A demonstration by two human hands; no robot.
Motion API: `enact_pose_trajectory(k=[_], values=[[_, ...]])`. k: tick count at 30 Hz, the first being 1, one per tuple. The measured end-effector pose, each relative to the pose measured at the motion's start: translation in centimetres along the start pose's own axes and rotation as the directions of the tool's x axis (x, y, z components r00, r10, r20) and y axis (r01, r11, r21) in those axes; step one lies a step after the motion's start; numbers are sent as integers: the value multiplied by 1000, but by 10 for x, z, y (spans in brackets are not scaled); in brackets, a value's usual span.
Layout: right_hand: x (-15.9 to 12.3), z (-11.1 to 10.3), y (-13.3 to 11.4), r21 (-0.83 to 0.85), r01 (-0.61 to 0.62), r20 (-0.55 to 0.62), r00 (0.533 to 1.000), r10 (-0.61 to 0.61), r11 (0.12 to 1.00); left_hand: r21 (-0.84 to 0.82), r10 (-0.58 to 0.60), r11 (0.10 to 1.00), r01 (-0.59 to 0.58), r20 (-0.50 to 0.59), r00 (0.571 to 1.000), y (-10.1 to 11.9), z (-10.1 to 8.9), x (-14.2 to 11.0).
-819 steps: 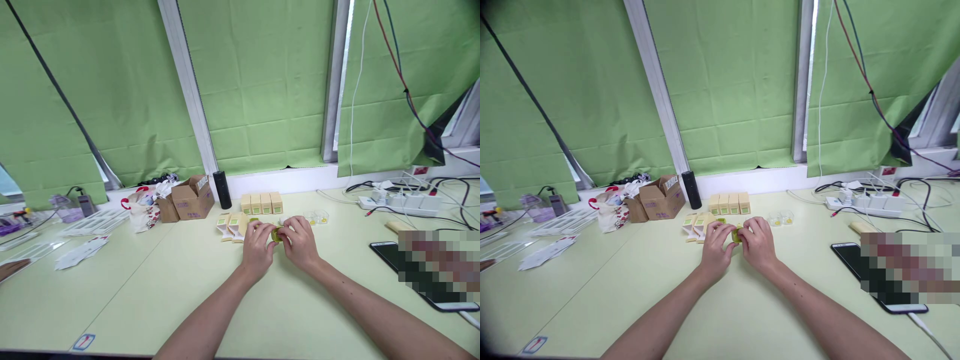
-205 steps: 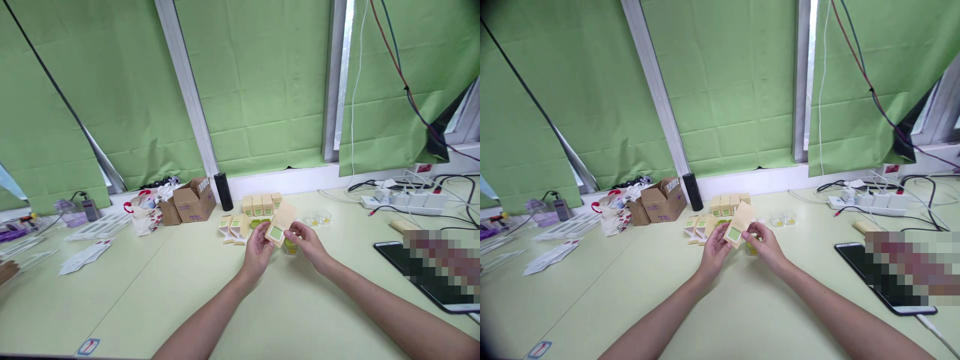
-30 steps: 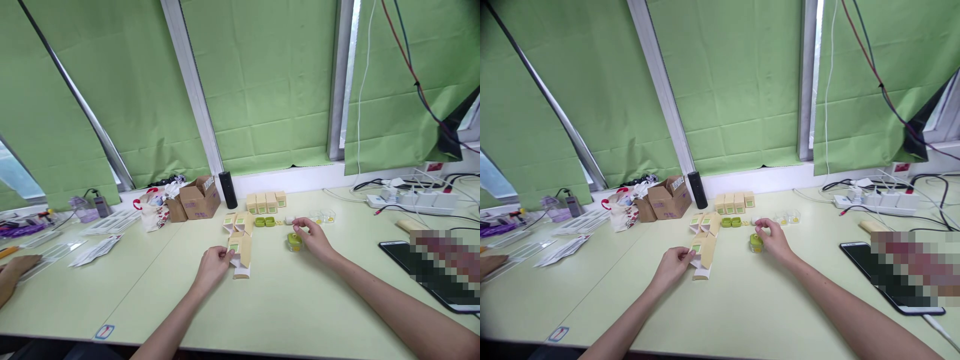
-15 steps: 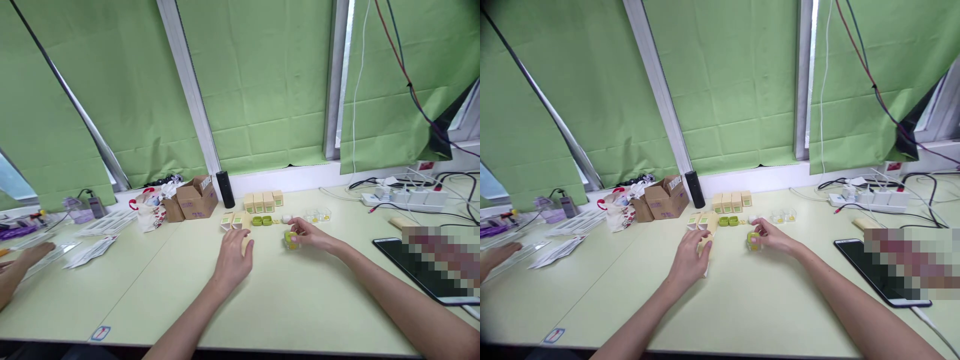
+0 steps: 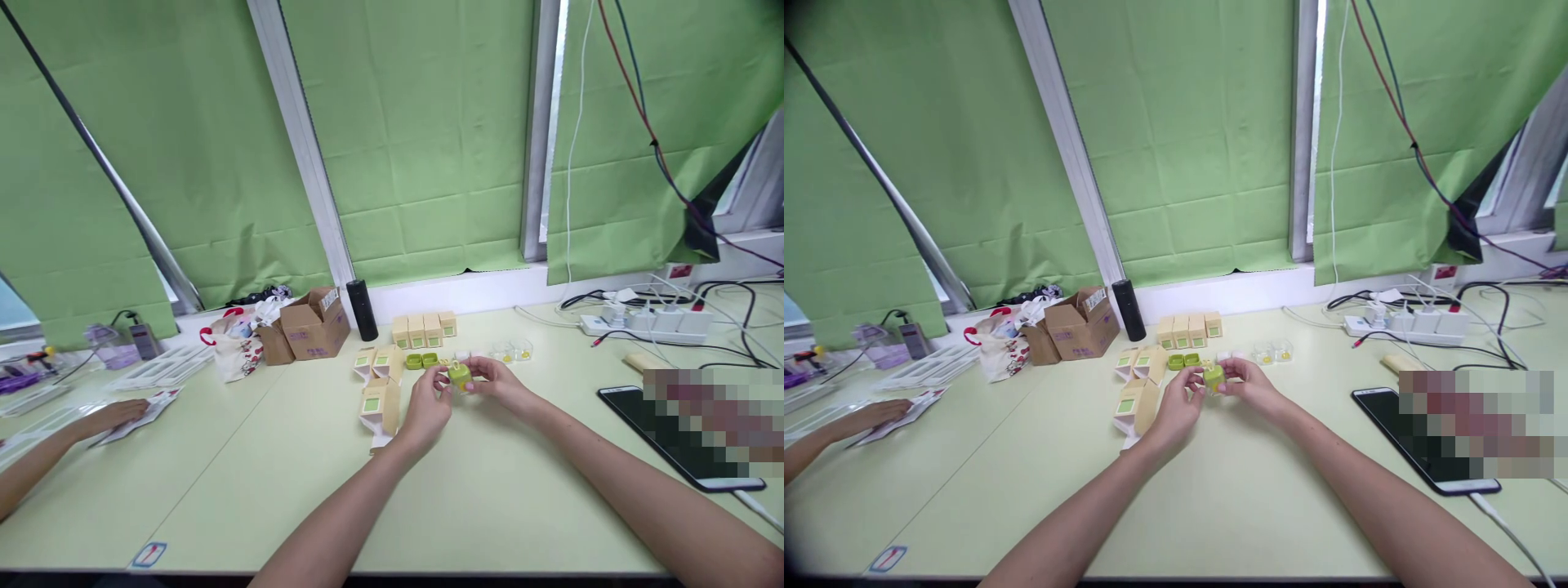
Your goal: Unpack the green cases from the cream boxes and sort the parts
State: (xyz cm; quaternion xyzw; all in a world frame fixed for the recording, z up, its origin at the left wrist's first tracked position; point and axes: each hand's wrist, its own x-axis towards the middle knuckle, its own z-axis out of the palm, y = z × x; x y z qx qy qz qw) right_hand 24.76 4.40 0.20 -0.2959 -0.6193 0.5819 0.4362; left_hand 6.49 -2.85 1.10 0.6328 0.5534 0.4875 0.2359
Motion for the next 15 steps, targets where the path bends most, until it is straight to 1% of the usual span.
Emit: enact_pose_trajectory(k=[3,6,11,15], values=[[-7,10,-9,210,-18,53,999,7,977,-188,18,982,-27,-47,999,-5,0,-2],[-13,20,-14,346,-32,81,997,4,938,-289,18,957,-40,-82,997,-6,-2,-6],[-16,31,-14,457,-33,26,999,24,889,-319,16,947,-45,-92,996,-4,-5,-9],[-17,32,-14,498,-39,-9,999,50,866,-319,-12,947,-19,-93,996,-4,-8,-7]])
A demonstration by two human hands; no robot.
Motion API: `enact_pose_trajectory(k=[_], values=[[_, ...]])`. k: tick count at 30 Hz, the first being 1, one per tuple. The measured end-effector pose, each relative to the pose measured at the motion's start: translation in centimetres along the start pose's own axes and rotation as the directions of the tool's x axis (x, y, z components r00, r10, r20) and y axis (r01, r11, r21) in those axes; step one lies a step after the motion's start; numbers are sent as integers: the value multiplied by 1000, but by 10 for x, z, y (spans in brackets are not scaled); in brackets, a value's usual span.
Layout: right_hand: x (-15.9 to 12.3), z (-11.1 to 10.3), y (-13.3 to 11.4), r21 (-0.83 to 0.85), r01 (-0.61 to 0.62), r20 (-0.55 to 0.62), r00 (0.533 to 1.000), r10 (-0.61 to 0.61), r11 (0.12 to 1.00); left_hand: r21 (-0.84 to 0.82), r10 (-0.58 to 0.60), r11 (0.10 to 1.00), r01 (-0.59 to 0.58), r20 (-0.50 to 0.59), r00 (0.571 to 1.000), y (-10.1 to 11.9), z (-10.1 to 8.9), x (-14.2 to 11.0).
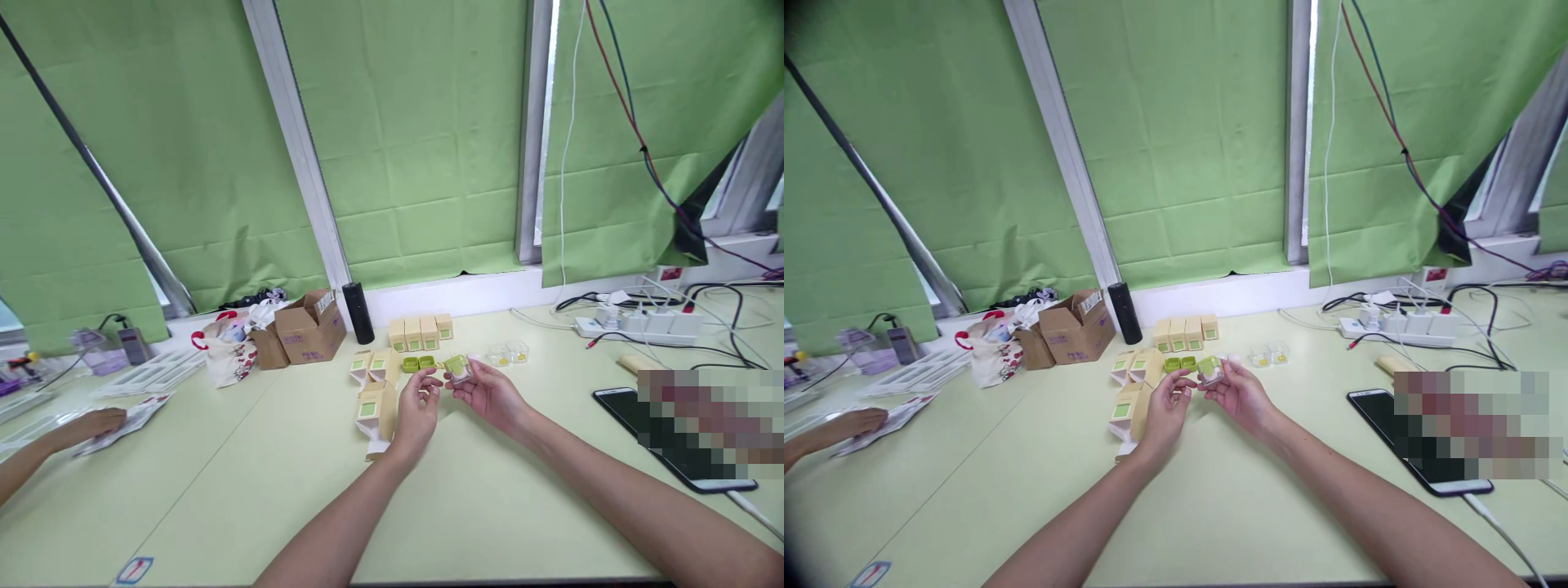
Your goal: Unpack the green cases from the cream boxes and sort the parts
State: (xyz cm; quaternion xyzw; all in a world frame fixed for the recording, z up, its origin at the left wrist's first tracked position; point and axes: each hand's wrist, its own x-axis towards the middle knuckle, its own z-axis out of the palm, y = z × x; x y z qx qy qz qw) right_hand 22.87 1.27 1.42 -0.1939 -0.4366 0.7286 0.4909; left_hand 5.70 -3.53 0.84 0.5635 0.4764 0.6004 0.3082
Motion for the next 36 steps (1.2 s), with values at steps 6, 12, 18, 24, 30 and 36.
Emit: enact_pose_trajectory(k=[6,12,18,24,30,36], values=[[-2,0,-5,14,-8,-19,1000,8,1000,-16,-23,1000,23,5,1000,-3,-2,2],[-3,3,-5,-29,57,-76,995,-59,998,-27,-33,999,33,15,999,-8,1,0],[1,-1,-1,-246,210,-149,956,-251,946,-74,-43,996,44,12,999,-8,2,0],[-2,7,1,-389,302,-88,928,-361,870,-182,-52,982,48,-18,998,-9,2,3],[-7,12,5,-393,286,-28,946,-322,874,-221,-24,975,6,-79,997,-6,1,6],[-5,7,9,-380,276,-22,951,-307,883,-181,-33,983,13,-107,994,-3,-2,5]])
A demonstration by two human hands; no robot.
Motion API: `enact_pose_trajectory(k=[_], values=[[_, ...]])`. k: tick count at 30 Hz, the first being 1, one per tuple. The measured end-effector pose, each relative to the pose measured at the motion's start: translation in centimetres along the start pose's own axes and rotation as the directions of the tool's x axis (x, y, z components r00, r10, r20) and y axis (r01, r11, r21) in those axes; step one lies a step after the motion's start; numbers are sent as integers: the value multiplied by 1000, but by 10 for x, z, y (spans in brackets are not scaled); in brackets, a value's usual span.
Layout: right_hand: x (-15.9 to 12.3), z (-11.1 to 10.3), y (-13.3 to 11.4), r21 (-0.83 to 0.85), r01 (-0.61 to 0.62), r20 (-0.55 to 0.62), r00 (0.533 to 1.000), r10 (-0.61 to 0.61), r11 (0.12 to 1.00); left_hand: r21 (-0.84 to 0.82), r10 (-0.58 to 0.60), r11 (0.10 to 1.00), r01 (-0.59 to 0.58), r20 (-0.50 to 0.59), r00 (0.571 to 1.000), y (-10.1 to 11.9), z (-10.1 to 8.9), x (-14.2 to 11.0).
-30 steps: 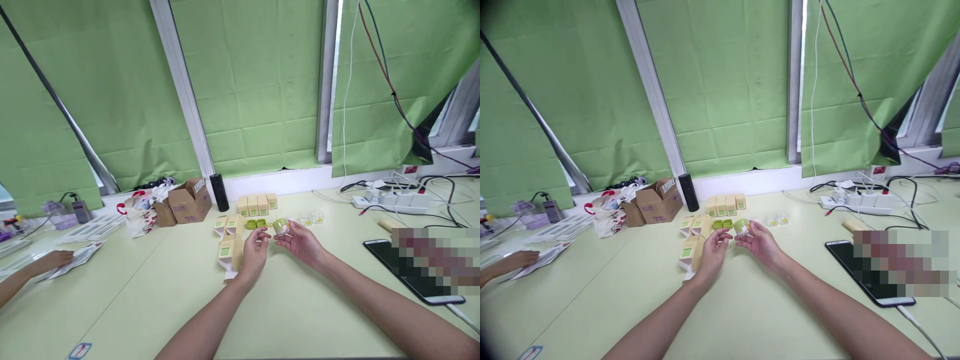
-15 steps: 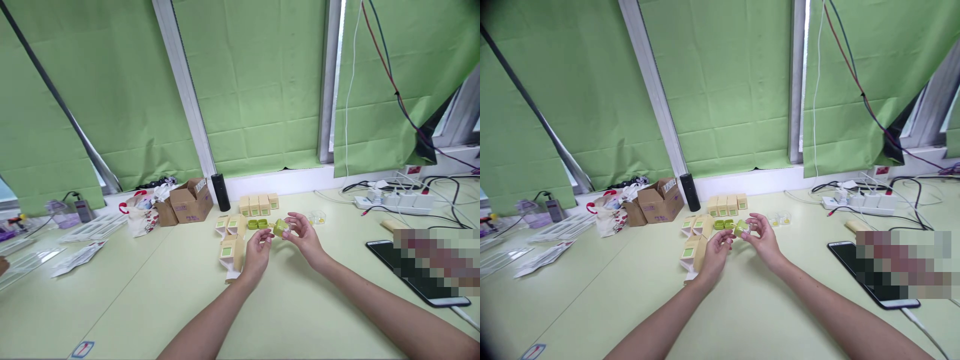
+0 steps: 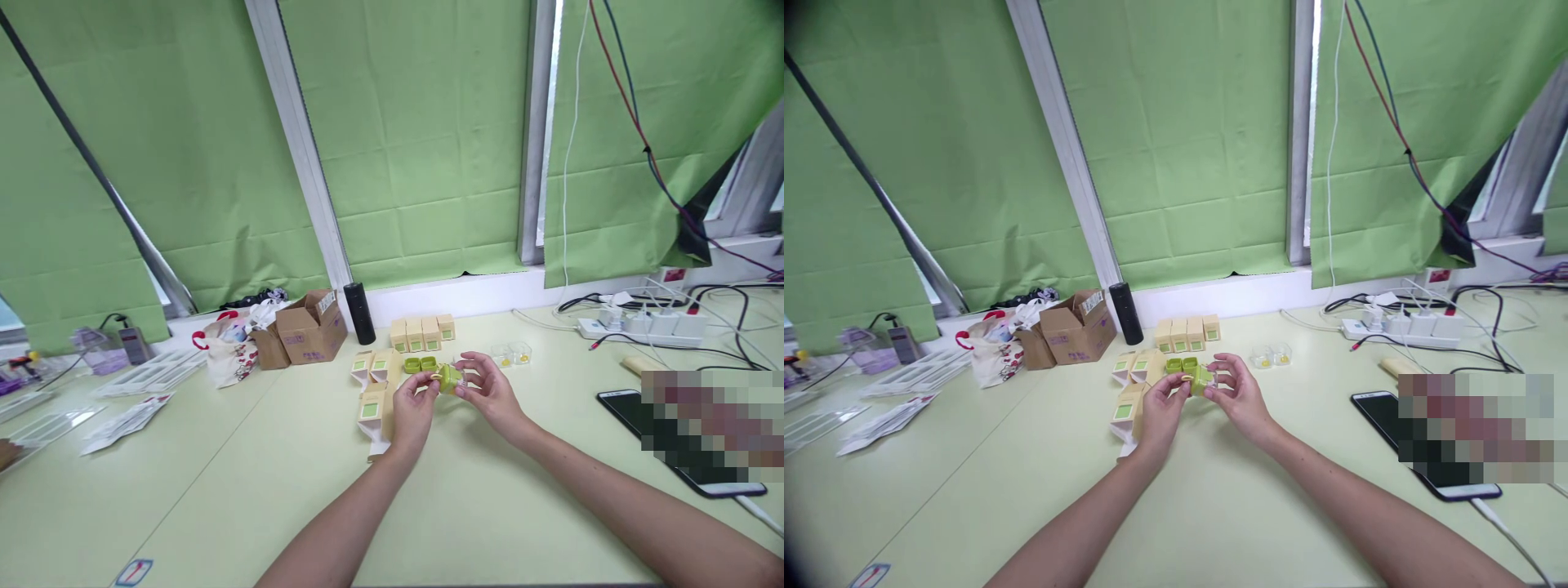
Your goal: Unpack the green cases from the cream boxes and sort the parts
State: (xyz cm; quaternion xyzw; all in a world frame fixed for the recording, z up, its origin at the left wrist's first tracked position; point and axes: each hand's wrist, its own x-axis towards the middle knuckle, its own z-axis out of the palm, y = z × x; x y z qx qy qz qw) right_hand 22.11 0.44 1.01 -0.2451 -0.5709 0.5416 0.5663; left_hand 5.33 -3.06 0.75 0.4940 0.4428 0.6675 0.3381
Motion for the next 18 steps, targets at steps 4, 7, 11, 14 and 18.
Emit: enact_pose_trajectory(k=[4,7,11,14,18], values=[[1,-3,4,-10,-17,13,1000,18,1000,34,-24,999,25,-32,999,-1,-1,1],[2,-5,7,-13,-33,29,999,34,999,65,-32,997,36,-50,998,1,-1,1],[3,-6,8,-17,-52,46,998,52,999,90,-28,995,33,-50,998,4,-1,0],[4,-7,9,-15,-68,63,996,69,998,97,-14,995,18,-43,999,5,-1,-1],[4,-8,12,-19,-87,93,992,88,996,133,-11,991,17,-47,999,7,-1,-1]])
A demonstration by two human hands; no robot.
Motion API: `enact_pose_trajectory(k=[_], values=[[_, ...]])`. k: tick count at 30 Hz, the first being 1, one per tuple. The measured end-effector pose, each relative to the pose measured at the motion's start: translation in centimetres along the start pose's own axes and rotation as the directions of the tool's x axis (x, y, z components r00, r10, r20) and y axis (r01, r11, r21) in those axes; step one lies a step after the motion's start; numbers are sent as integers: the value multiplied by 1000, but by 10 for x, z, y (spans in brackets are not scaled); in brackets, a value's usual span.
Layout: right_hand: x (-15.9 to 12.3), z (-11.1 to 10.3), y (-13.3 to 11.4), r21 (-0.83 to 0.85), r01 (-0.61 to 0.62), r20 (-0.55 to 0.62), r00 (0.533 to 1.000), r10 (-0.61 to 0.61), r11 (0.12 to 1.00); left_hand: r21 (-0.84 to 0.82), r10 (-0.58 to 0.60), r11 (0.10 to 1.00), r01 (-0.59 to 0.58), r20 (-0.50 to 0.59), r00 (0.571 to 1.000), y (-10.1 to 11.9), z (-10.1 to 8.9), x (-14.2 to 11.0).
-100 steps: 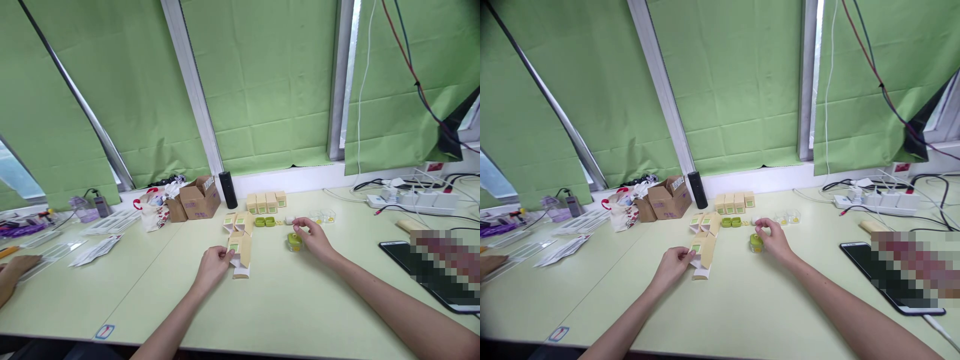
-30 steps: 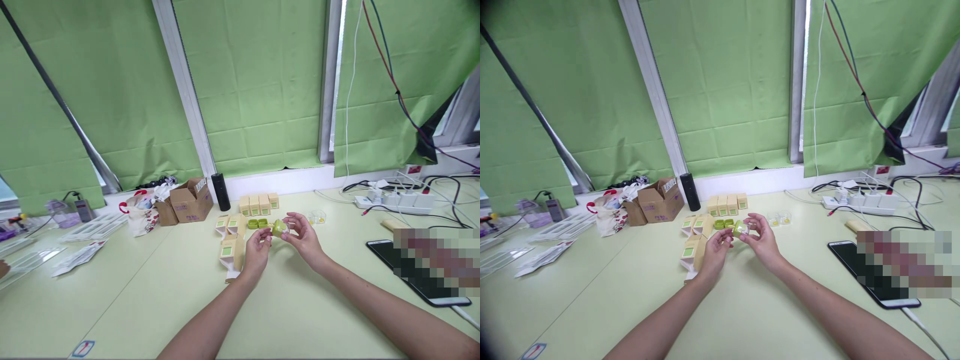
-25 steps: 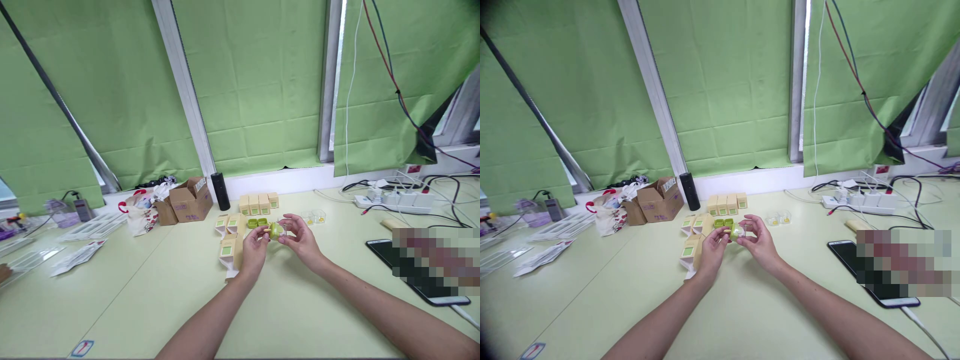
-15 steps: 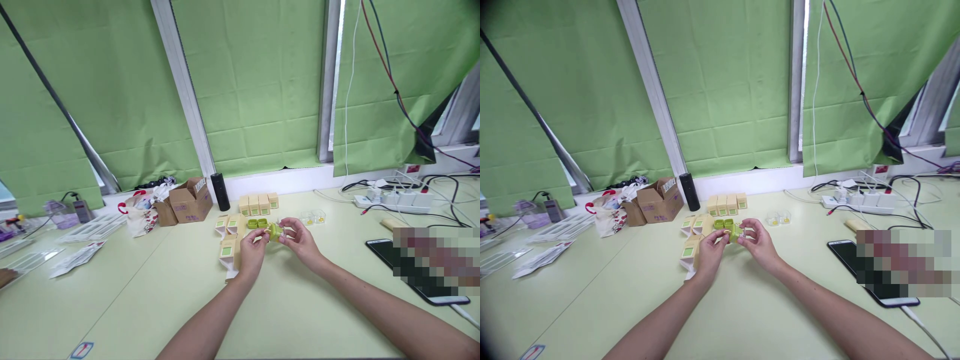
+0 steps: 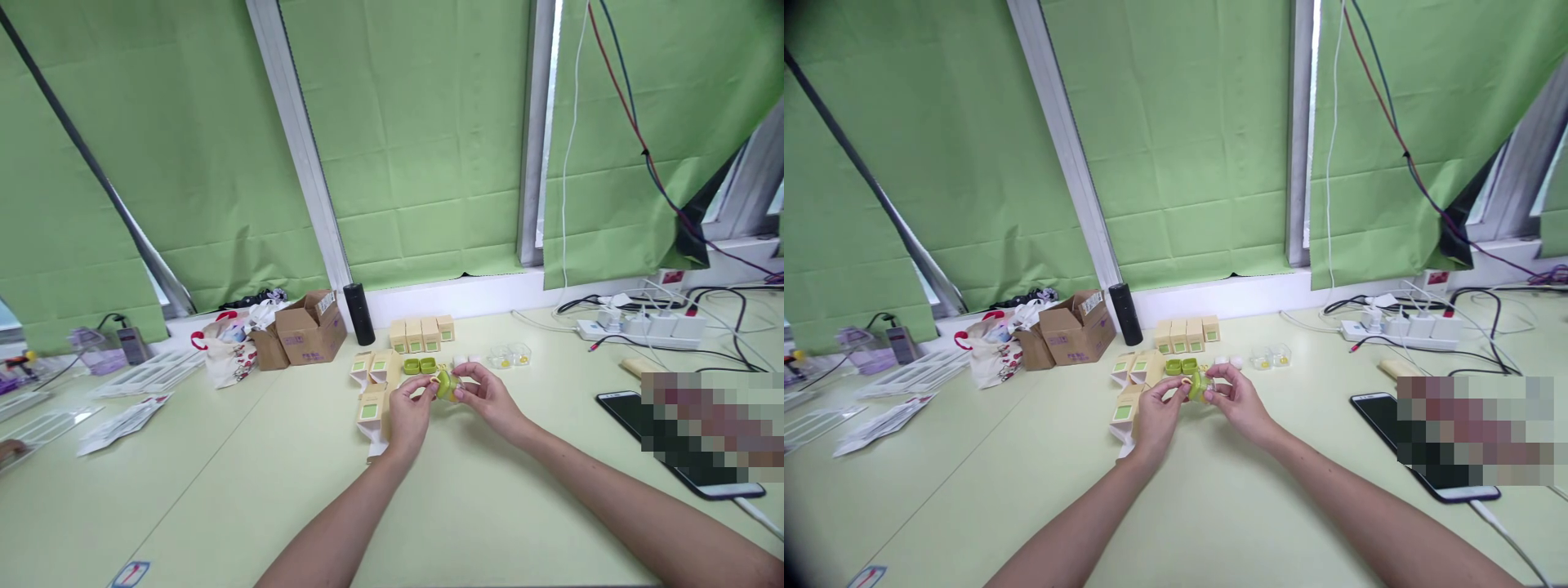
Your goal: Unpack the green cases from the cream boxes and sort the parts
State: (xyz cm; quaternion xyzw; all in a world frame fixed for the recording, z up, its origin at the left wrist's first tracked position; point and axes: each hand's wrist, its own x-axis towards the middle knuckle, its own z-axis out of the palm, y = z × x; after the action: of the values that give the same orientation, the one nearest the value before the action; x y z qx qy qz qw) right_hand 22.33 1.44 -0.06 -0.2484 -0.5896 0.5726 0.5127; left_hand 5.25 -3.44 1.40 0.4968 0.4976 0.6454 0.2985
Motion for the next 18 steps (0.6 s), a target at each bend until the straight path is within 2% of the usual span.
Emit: enact_pose_trajectory(k=[7,13,18], values=[[-3,3,11,-42,-106,78,991,109,994,184,22,983,-25,18,1000,1,-1,-4],[-2,5,8,-202,-59,19,998,64,978,289,77,952,-102,96,992,-1,-2,-8],[-2,6,2,-203,-45,18,999,49,978,286,94,951,-121,106,990,-1,-3,-8]])
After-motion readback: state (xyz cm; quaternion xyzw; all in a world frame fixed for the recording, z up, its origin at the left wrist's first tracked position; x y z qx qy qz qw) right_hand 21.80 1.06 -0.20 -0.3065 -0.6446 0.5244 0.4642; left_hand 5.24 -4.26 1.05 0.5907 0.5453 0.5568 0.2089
